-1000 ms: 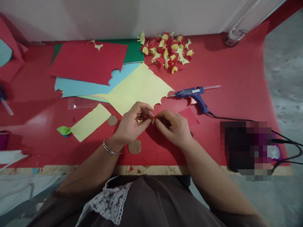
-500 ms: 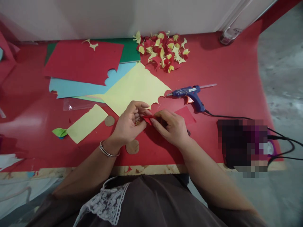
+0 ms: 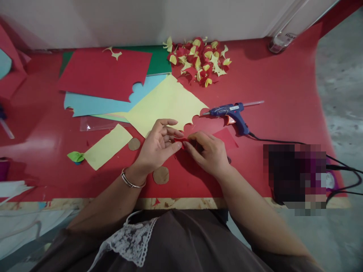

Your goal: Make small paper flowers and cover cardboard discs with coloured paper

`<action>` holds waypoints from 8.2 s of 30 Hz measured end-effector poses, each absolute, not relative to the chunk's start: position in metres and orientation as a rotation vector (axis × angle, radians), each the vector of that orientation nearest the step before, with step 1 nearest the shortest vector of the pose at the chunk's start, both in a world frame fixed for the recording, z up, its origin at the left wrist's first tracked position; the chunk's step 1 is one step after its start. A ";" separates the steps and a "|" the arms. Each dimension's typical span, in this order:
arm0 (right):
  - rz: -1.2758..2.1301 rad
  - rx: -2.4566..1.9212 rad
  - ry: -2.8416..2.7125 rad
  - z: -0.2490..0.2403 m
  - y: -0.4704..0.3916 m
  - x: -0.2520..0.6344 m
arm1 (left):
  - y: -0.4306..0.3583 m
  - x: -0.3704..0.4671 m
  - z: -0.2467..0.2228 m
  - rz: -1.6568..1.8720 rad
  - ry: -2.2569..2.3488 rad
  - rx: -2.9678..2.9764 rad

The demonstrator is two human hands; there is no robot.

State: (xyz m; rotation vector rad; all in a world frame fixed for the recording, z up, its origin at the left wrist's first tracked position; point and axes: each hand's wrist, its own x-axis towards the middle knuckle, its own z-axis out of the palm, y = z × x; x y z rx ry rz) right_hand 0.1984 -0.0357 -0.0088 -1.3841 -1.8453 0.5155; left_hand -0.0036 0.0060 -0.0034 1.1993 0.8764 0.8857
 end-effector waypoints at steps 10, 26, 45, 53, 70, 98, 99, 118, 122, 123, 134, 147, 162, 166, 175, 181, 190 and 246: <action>0.568 -1.380 -1.798 -0.009 -0.034 0.198 | 0.005 -0.003 -0.006 0.956 0.856 1.311; 0.047 -1.796 -1.456 -0.009 -0.022 0.256 | 0.009 -0.009 -0.013 0.979 1.099 1.385; 0.165 -1.976 -1.373 -0.010 -0.021 0.263 | 0.008 -0.011 0.008 0.740 1.233 1.504; 0.263 -2.100 -1.505 -0.014 -0.022 0.263 | 0.009 -0.011 0.007 0.738 1.238 1.541; 0.208 -2.192 -1.394 0.002 -0.025 0.253 | 0.012 -0.013 0.003 0.739 1.229 1.560; 0.243 -1.926 -1.758 -0.004 -0.031 0.247 | 0.010 -0.012 0.007 0.712 1.241 1.562; 0.246 -1.926 -1.760 -0.005 -0.031 0.247 | 0.010 -0.011 0.007 0.710 1.246 1.563; 0.304 -1.881 -1.800 -0.002 -0.032 0.252 | 0.012 -0.013 0.002 0.717 1.270 1.611; 0.302 -1.876 -1.796 -0.002 -0.032 0.251 | 0.012 -0.013 0.001 0.713 1.290 1.621; 0.298 -1.871 -1.797 -0.002 -0.032 0.251 | 0.012 -0.013 0.001 0.715 1.290 1.620; 0.290 -1.843 -1.816 0.001 -0.033 0.250 | 0.012 -0.013 0.004 0.720 1.290 1.572; 0.293 -1.824 -1.821 0.001 -0.034 0.250 | 0.012 -0.015 -0.004 0.783 1.264 1.564; 0.254 -1.805 -1.790 -0.004 -0.032 0.251 | 0.012 -0.017 -0.007 0.802 1.249 1.632; 0.220 -1.763 -1.779 -0.008 -0.032 0.251 | 0.013 -0.017 -0.010 0.817 1.237 1.634; 0.197 -1.727 -1.759 -0.010 -0.032 0.252 | 0.013 -0.017 -0.007 0.829 1.223 1.637; 0.272 -1.739 -1.704 -0.009 -0.031 0.252 | 0.013 -0.016 -0.008 0.894 1.169 1.557; 0.431 -1.869 -1.306 -0.008 -0.025 0.255 | 0.015 -0.010 -0.004 1.079 0.919 1.150; 0.179 -1.225 -1.855 -0.002 -0.036 0.190 | 0.002 -0.003 0.000 1.047 1.000 1.172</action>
